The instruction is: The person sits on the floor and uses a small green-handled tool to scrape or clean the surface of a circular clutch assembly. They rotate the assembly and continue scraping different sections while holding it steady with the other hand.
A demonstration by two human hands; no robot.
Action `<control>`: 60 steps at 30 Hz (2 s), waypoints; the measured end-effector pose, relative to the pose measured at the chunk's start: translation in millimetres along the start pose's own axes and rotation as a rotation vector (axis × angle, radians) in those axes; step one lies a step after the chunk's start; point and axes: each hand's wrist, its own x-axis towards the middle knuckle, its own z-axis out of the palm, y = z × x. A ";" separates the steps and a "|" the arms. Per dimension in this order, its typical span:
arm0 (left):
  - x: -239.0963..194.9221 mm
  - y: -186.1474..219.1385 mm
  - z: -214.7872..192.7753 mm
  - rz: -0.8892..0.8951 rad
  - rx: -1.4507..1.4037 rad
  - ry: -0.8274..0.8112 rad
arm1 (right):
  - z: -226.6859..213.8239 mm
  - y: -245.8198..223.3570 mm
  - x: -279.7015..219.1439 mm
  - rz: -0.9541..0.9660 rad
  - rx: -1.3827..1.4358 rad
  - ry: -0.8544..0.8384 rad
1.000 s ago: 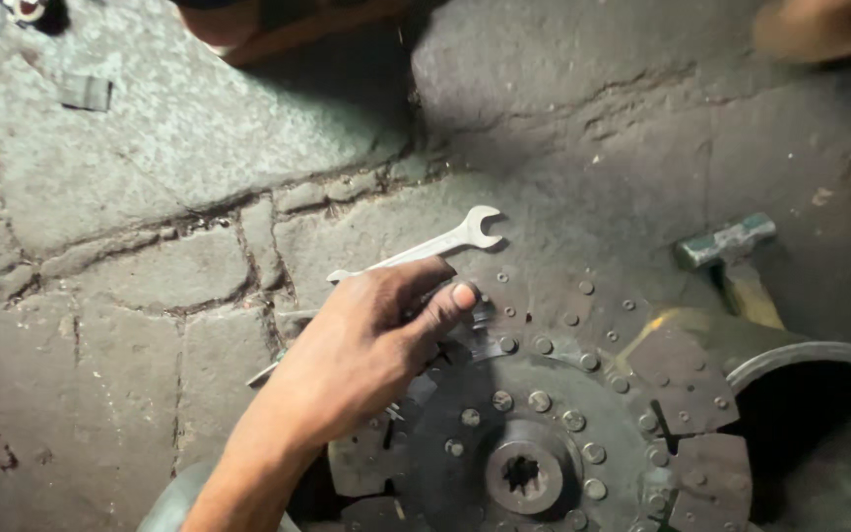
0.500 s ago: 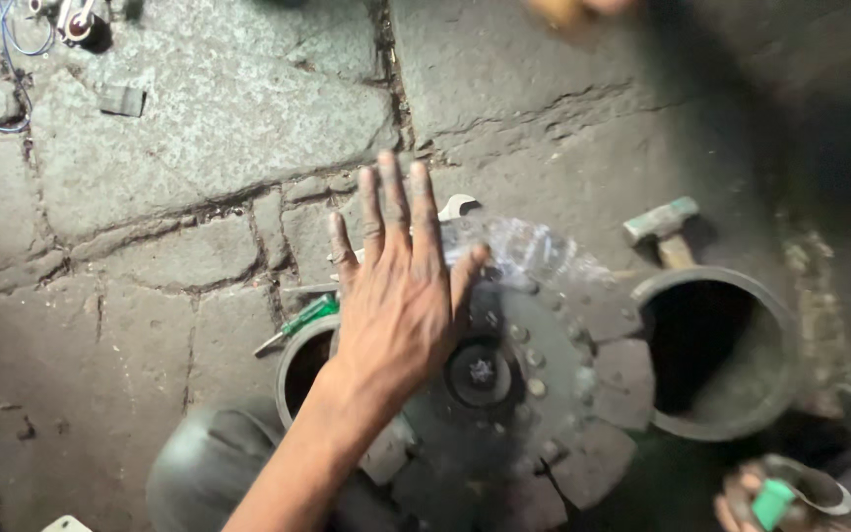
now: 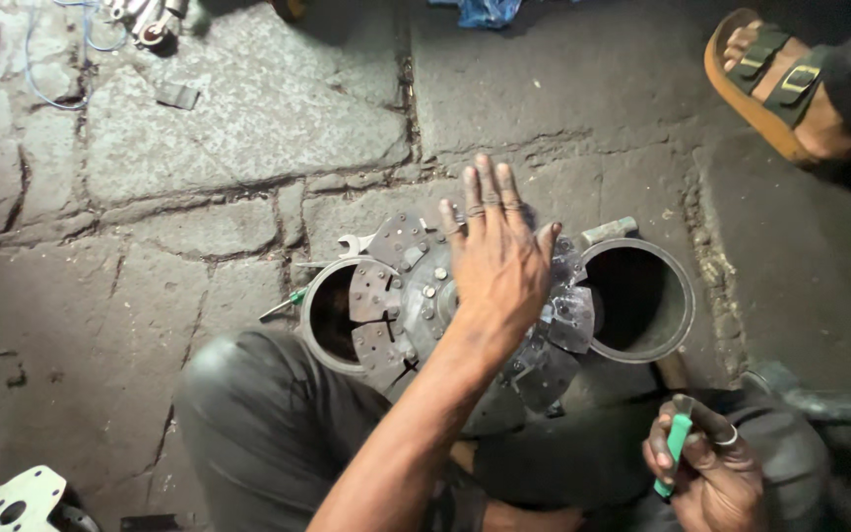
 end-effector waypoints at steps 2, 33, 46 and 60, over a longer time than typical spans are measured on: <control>-4.2 7.8 4.1 0.001 0.044 -0.007 | 7.1 0.6 -4.9 -0.022 -0.039 0.030; 7.7 -92.0 -24.3 0.499 -0.118 -0.037 | 231.4 42.5 43.7 -0.329 -1.951 0.062; 4.9 -93.4 -25.3 0.496 -0.151 -0.032 | 259.0 49.4 40.2 -0.052 -2.155 0.174; 4.9 -94.8 -29.2 0.486 -0.203 -0.036 | 267.3 50.4 36.5 -0.047 -2.187 0.254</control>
